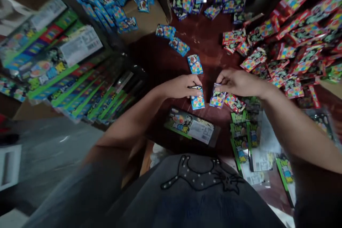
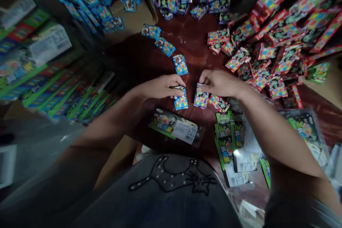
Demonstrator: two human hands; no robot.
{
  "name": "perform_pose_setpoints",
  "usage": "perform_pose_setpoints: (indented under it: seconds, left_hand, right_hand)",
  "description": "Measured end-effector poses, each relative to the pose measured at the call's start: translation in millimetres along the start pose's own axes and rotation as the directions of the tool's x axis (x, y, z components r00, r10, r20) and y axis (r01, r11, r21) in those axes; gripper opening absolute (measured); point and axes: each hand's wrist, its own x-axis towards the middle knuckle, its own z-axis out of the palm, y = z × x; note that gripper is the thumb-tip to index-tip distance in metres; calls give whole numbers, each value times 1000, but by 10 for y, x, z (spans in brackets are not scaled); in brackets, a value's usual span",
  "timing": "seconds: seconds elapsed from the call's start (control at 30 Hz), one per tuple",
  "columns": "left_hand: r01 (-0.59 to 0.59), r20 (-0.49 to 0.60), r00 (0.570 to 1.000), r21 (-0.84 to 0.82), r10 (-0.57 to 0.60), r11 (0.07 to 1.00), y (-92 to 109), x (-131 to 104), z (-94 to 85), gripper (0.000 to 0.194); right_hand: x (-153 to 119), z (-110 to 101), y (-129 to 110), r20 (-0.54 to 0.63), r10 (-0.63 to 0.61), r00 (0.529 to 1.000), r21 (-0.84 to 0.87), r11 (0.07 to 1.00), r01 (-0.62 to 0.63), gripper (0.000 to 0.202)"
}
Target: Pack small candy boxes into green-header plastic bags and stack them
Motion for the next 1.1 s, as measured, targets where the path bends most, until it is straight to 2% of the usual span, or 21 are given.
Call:
perform_pose_setpoints:
  seconds: [0.1, 0.17, 0.23, 0.3, 0.37, 0.4, 0.47, 0.57, 0.63, 0.7, 0.77, 0.8, 0.83, 0.87, 0.9, 0.93, 0.97, 1.0, 1.03, 1.07, 1.1]
  left_hand:
    - [-36, -49, 998, 243, 49, 969, -55, -47, 113, 29]
    - [-34, -139, 984, 454, 108, 890, -2, -142, 169, 45]
    - [-27, -195, 964, 609, 182, 792, 68, -235, 245, 72]
    - [-62, -161, 958, 693, 238, 719, 109, -268, 361, 100]
    - [-116, -76, 965, 737, 252, 666, 110, -223, 509, 111]
    - [-132, -42, 968, 753, 248, 645, 101, -181, 584, 110]
    - [-149, -20, 966, 773, 259, 616, 86, -96, 712, 105]
    - [-196, -60, 922, 777, 382, 598, 143, -30, 829, 117]
    - [-290, -37, 860, 785, 509, 547, 253, -21, 883, 118]
    - [-427, 71, 779, 788, 623, 444, 386, -3, 941, 97]
    - [-530, 170, 705, 772, 688, 352, 494, 48, 998, 75]
    - [-542, 171, 685, 769, 709, 339, 530, 87, 1024, 71]
    - [-520, 129, 685, 775, 717, 358, 551, 130, 1047, 72]
    - [-471, 60, 704, 785, 707, 403, 561, 175, 1066, 74]
    - [-411, -12, 731, 791, 682, 454, 560, 219, 1083, 75]
    - [-353, -69, 759, 792, 648, 498, 552, 259, 1098, 72]
    - [-305, -105, 786, 791, 609, 531, 541, 294, 1115, 67]
    - [-275, -116, 811, 789, 574, 549, 530, 326, 1137, 61]
    - [-256, -113, 831, 791, 544, 555, 522, 356, 1166, 54]
    - [-237, -112, 846, 797, 521, 555, 519, 386, 1203, 48]
    - [-209, -118, 859, 808, 498, 551, 523, 418, 1248, 44]
  right_hand:
    - [-217, 304, 14, -72, -4, 997, -88, 996, -2, 31]
    - [-435, 343, 40, -206, -25, 978, -161, 987, -9, 40]
    - [-686, 316, 98, -304, -40, 952, -255, 966, -41, 58]
    - [-886, 316, 163, -272, -19, 962, -342, 936, -79, 84]
    - [-976, 380, 208, -198, 26, 980, -399, 911, -105, 106]
    - [-981, 427, 218, -188, 47, 981, -411, 904, -122, 106]
    - [-950, 514, 210, -256, 55, 965, -401, 903, -157, 94]
    - [-929, 546, 146, -350, 61, 935, -180, 975, -131, 76]
    - [-973, 498, 79, -278, 84, 957, 76, 995, -65, 55]
    - [-1050, 413, 19, -168, 91, 982, 281, 959, -41, 42]
    - [-1162, 287, 17, -70, 73, 995, 404, 914, -38, 43]
    - [-1241, 202, 57, -52, 63, 997, 450, 892, -33, 43]
    - [-1341, 101, 133, -73, 62, 995, 477, 878, -20, 45]
    - [-1462, -16, 248, -150, 88, 985, 474, 881, -6, 50]
    - [-1600, -147, 404, -293, 152, 944, 431, 902, -11, 54]
    - [-1743, -288, 601, -473, 241, 847, 352, 934, -69, 56]
    - [-1877, -434, 832, -657, 313, 686, 270, 947, -173, 58]
    - [-1990, -578, 1088, -799, 364, 479, 212, 915, -343, 60]
    - [-2069, -715, 1356, -854, 394, 339, 186, 841, -509, 63]
    - [-2111, -840, 1619, -862, 413, 295, 182, 795, -579, 69]
    - [-2116, -949, 1863, -844, 427, 325, 131, 751, -647, 77]
